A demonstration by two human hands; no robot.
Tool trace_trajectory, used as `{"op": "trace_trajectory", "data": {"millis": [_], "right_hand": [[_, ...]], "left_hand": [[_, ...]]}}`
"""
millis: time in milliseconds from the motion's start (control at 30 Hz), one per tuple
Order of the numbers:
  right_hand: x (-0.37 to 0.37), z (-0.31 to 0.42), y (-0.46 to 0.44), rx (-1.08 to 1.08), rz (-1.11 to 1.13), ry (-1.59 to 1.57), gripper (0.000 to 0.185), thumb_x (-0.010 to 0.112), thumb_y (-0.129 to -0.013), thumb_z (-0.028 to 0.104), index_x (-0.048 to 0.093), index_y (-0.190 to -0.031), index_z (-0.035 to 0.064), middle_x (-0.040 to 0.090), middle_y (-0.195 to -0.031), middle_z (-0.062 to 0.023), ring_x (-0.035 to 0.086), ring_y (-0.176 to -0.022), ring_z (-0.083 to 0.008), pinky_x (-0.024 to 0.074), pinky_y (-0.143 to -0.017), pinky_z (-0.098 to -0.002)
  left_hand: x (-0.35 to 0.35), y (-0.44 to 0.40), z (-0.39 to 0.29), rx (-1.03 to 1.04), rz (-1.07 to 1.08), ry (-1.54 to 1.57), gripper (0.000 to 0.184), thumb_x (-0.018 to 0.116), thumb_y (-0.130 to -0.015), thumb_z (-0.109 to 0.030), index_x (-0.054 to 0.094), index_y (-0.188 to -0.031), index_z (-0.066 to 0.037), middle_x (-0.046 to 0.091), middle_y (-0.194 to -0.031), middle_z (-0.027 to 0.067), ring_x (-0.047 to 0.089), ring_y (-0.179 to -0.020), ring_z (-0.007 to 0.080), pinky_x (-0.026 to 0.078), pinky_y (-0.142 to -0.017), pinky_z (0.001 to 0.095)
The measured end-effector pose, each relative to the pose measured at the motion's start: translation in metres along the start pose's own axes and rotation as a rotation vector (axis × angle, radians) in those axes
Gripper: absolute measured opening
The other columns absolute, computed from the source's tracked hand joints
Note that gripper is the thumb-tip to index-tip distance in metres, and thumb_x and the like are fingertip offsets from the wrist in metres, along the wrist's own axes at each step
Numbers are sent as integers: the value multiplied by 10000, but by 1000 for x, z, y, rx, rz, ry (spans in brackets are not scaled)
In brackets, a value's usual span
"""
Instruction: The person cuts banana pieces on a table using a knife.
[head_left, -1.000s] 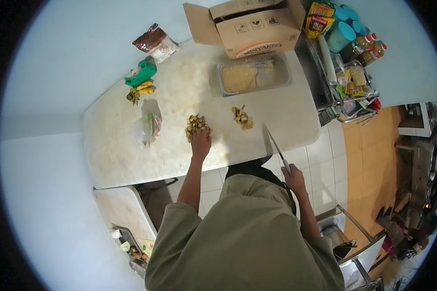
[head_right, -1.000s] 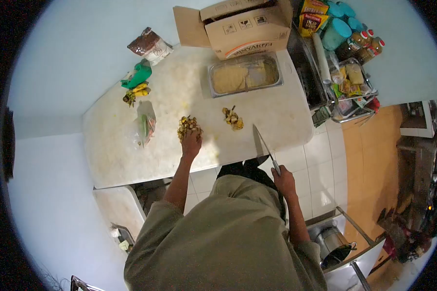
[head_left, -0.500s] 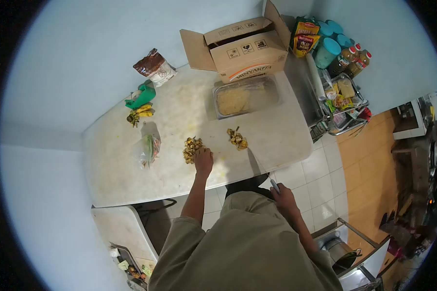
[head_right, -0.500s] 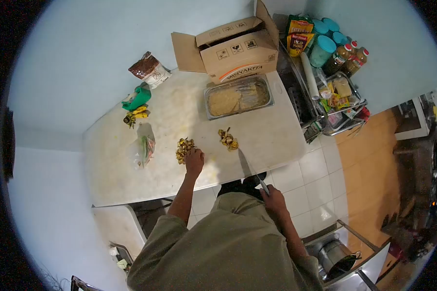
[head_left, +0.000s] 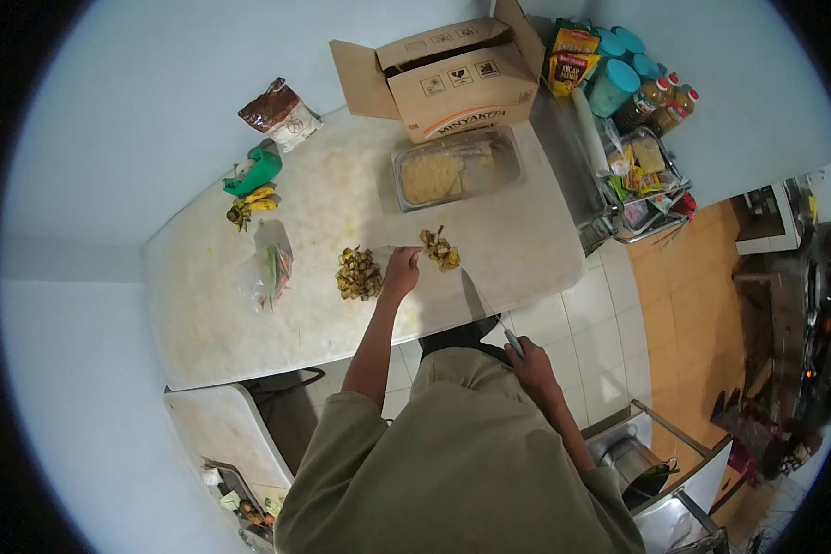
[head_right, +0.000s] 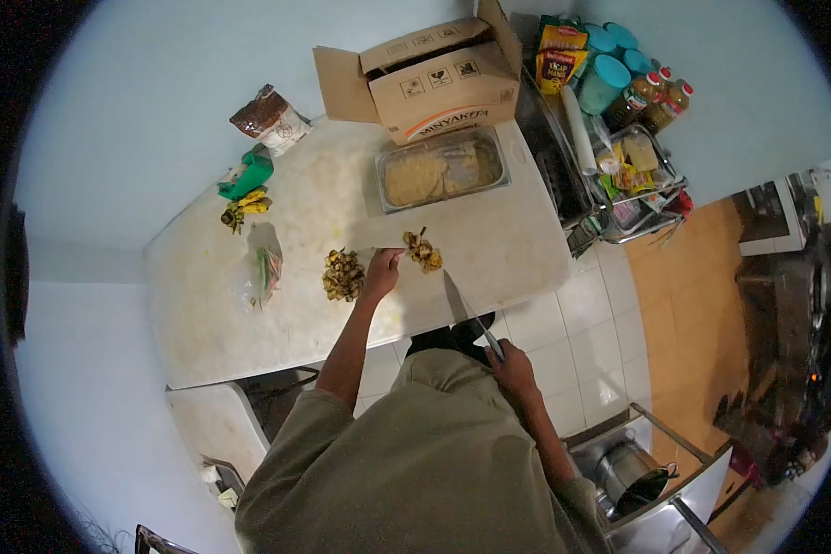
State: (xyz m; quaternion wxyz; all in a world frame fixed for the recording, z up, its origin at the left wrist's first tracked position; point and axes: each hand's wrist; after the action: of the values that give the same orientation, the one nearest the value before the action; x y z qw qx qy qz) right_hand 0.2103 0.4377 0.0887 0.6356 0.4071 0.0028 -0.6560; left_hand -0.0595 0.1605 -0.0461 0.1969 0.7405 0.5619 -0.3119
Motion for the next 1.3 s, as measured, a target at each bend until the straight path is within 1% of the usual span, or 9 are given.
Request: {"op": "trace_trajectory", "data": {"millis": [233,333,467,567,767,867,1067,1167,1300], "right_hand": [[16,-21,-10,97,31,-15,406,608,-983,396,574,-946,-7,661,-865,-293,641,-853,-497,484,-714,-554],[26,-44,-19,137,66,38,430,614,-965,408,578,-982,-20,667,-877,-303,648,-880,-502,492,-739,-542],[32,-51,-20,192,61,48,438,627,-950,398,590,-954,-38,674,-881,-296,662,-875,-475,498,-735,-504],[39,-58,-21,202,50,41,443,627,-950,403,592,-946,-39,675,-879,-286,659,-857,-469,494,-730,-497],[51,-56,-11,270,62,4,491,599,-956,453,589,-981,-37,667,-905,-306,650,-875,-495,494,-759,-527],[61,-50,-7,289,42,3,490,597,-958,451,587,-968,-38,661,-893,-305,647,-862,-490,492,-752,-523],[86,-47,6,315,-28,-33,475,596,-967,434,586,-962,-40,662,-878,-298,653,-843,-471,493,-736,-512],[97,-38,14,340,-65,-52,461,601,-970,422,577,-943,-38,659,-853,-279,653,-821,-444,491,-723,-497],[112,-33,25,361,-132,-111,447,608,-971,412,557,-914,-29,645,-806,-244,630,-758,-401,477,-697,-485]], "left_hand": [[-61,32,-1,-86,69,-616,372,712,-862,-179,631,-1220,-123,581,-1203,157,537,-1170,362,435,-980,516],[-81,46,12,-170,152,-510,323,732,-842,-205,648,-1142,-122,583,-1155,132,536,-1157,341,437,-967,506],[-86,53,19,-25,91,-556,198,730,-854,-241,686,-1010,-127,608,-1098,82,553,-1082,333,419,-946,501],[-88,50,15,-56,135,-536,136,718,-854,-231,699,-944,-130,629,-1055,89,563,-1053,332,414,-940,495],[-86,48,25,31,114,-554,95,657,-875,-212,694,-902,-130,641,-1031,101,574,-1038,332,425,-914,499],[-91,45,23,51,122,-565,136,673,-861,-186,705,-987,-146,659,-1028,102,606,-1007,341,454,-903,514],[-93,34,20,47,63,-313,116,664,-853,-156,656,-936,-75,641,-947,147,620,-878,370,493,-789,501],[-83,28,21,75,37,-195,106,643,-902,-147,638,-922,-43,634,-893,165,626,-827,384,508,-747,482],[-47,21,25,-86,87,125,207,590,-999,-214,611,-960,-12,647,-848,150,644,-762,331,516,-705,431]]}}
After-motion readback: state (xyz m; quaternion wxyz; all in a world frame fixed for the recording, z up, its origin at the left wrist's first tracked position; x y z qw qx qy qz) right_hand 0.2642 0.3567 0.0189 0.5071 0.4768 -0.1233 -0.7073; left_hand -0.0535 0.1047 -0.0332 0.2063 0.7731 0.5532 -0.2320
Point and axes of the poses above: each hand's wrist, its own y-axis away from the middle knuckle, its own x-axis out of the palm, z = x × y
